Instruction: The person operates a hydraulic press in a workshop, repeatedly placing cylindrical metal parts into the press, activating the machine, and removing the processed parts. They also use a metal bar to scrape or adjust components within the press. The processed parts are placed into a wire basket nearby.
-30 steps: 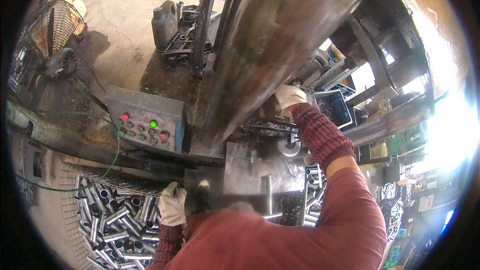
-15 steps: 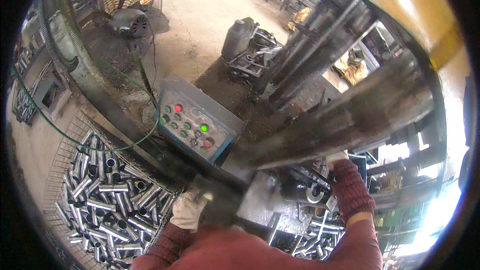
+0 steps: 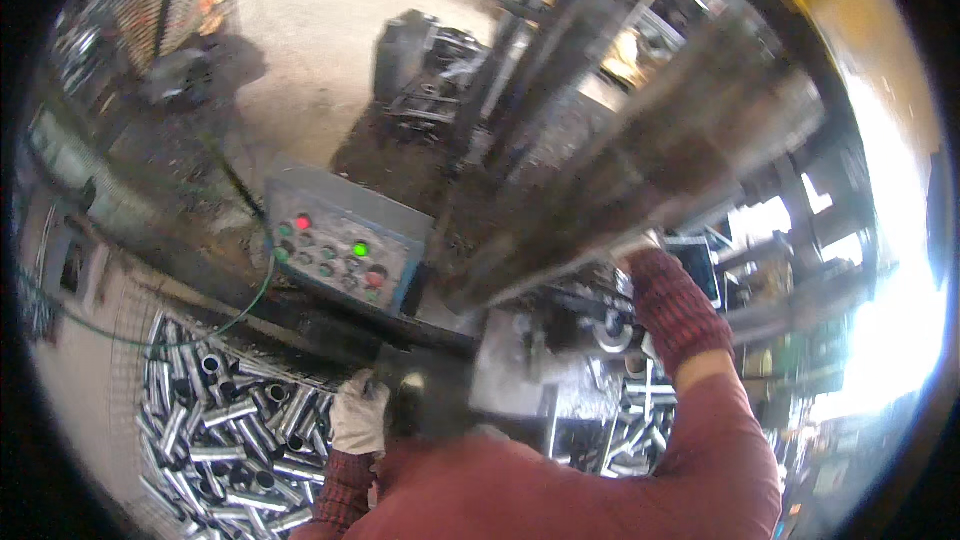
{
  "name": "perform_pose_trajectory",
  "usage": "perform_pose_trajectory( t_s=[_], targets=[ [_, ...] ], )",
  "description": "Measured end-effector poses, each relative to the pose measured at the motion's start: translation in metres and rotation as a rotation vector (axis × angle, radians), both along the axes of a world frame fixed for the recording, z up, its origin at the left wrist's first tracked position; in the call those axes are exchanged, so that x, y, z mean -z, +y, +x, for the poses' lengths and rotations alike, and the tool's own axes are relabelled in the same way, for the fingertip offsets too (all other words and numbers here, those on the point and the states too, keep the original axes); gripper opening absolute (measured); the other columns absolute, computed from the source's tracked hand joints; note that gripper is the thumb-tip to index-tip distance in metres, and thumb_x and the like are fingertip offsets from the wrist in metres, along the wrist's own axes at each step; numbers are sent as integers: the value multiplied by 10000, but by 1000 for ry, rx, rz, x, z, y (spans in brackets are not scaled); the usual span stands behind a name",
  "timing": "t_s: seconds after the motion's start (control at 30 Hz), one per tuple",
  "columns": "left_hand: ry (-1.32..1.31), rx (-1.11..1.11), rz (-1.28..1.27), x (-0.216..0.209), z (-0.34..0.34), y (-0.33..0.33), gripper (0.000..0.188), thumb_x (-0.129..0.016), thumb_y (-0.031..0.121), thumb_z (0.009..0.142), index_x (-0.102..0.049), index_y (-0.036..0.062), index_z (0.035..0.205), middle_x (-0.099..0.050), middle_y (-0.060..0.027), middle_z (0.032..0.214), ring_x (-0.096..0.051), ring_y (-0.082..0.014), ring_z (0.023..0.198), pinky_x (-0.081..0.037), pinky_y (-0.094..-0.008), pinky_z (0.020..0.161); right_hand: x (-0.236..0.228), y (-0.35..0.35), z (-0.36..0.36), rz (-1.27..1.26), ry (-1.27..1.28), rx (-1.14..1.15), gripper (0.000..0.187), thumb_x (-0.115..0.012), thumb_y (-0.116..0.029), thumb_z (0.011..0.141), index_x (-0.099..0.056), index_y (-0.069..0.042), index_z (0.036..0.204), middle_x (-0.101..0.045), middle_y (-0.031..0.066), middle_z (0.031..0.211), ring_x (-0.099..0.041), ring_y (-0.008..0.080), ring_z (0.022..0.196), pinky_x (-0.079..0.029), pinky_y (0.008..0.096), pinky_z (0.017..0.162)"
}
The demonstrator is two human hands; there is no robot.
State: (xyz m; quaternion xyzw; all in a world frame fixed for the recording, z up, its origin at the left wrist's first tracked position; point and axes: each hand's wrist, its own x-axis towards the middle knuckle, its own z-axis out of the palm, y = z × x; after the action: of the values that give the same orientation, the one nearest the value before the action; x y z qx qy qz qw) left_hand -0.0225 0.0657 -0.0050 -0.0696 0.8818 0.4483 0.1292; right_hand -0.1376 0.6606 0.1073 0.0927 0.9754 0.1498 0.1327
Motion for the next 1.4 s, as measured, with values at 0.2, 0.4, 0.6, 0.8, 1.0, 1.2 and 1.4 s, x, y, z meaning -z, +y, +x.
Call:
perform_pose_trajectory(
  t_s=[0.2, 0.4, 0.6, 0.8, 1.0, 1.2, 1.4],
  targets=[
    [62, -45, 38, 28, 2, 2, 409, -794, 276, 956, -775, 22, 1276, -786, -220, 1243, -757, -386, 1141, -595, -459, 1006, -12, -2, 0, 142, -180, 4, 210, -711, -154, 902, -844, -93, 1053, -817, 177, 1085, -796, 348, 1066, -635, 500, 863],
    [135, 27, 14, 25, 6, 3, 413, -774, 274, 978, -764, 14, 1298, -781, -244, 1229, -753, -411, 1147, -595, -470, 999, -6, -21, 5, 25, 10, 166, 312, -633, -264, 991, -836, -46, 1085, -798, 224, 1151, -761, 368, 1169, -611, 480, 926],
    [75, 15, 34, 5, 10, 10, 411, -765, 244, 994, -746, -8, 1319, -773, -248, 1269, -749, -388, 1183, -581, -453, 1025, -20, -26, 39, -104, -73, -59, 287, -673, -262, 1003, -810, -42, 1124, -804, 236, 1054, -788, 399, 1076, -622, 509, 856],
    [32, 66, 134, 16, 12, 13, 442, -778, 238, 1004, -719, -42, 1341, -774, -244, 1271, -747, -369, 1191, -573, -438, 1044, -33, -63, 61, 63, -98, -202, 191, -700, -150, 949, -812, -81, 1088, -802, 195, 1071, -793, 388, 1011, -632, 519, 778],
    [48, 137, 251, 17, 6, 31, 449, -793, 179, 1017, -684, -61, 1381, -730, -233, 1368, -721, -309, 1225, -562, -405, 1068, -53, -71, 72, -199, 30, 93, 216, -777, -83, 853, -836, -74, 1060, -811, 202, 1060, -799, 396, 1019, -636, 522, 831],
    [29, 130, 255, 6, 10, 43, 444, -789, 200, 1020, -697, -48, 1376, -740, -231, 1330, -719, -314, 1213, -560, -407, 1057, -40, -73, 71, -1, -119, -59, 165, -765, -100, 848, -840, -85, 994, -824, 168, 993, -810, 379, 981, -651, 477, 785],
    [39, 155, 175, 9, 13, 37, 447, -786, 217, 1019, -703, -39, 1376, -764, -233, 1280, -737, -320, 1189, -564, -411, 1049, -38, -79, 68, -80, 20, 76, 269, -708, -249, 963, -834, -45, 1085, -821, 213, 1097, -799, 404, 1063, -650, 496, 851]
  ],
)
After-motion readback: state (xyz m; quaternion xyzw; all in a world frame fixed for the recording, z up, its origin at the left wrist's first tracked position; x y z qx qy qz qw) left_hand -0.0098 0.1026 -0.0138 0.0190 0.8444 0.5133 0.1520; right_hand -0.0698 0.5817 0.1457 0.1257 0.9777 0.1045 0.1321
